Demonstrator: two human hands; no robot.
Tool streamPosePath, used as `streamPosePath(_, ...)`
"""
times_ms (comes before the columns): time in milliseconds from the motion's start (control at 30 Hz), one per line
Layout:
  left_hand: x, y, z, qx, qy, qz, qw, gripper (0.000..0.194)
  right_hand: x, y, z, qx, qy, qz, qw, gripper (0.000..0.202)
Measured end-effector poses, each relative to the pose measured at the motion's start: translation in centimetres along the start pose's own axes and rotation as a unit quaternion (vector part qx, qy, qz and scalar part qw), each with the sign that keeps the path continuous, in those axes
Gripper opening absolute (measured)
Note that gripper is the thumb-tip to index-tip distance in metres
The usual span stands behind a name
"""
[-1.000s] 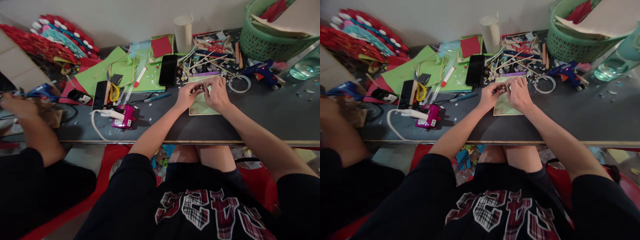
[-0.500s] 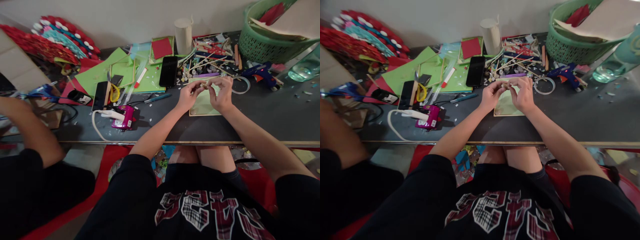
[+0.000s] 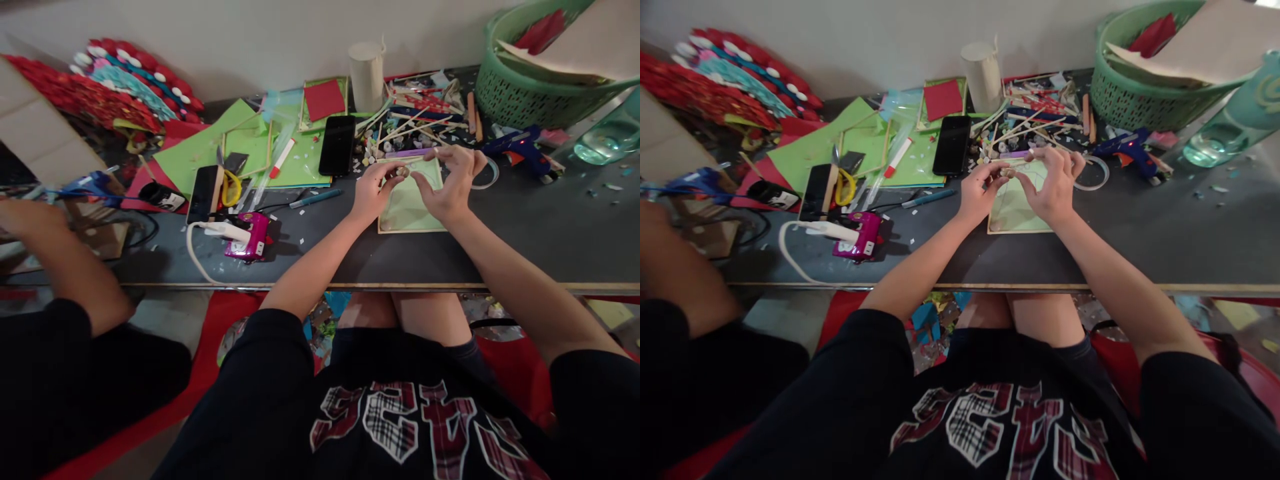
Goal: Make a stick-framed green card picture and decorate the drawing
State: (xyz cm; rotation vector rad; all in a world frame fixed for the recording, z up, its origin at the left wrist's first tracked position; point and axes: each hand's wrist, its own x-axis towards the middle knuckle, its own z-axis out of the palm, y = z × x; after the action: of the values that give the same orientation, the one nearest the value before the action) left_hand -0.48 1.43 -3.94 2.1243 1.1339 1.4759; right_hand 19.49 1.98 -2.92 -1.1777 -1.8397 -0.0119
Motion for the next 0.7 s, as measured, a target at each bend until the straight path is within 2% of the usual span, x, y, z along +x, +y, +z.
streamPosePath(133,0.02,-0.44,0.09,0.006,-0.009,-0.001,1.0,0.057,0.12,-0.58,-0.31,0.007,-0.046,-0.036,0.998,0.058)
streamPosePath(300,-0.12,-0.87,0.25,0.016,-0.01,-0.001,1.0,0.057,0.2,-0.98,-0.35,0.009,-0.043,-0.033,0.998,0.056)
streamPosePath(500,-0.1,-0.18,-0.01,0.015,-0.017,-0.004,1.0,0.053,0.15,-0.43,-0.02,0.019,-0.062,-0.019,0.998,0.055)
streamPosePath(700,-0.08,-0.18,0.04,0.005,-0.02,0.007,1.0,0.053,0.1,-0.22,0.56,0.032,-0.07,-0.052,0.996,0.048)
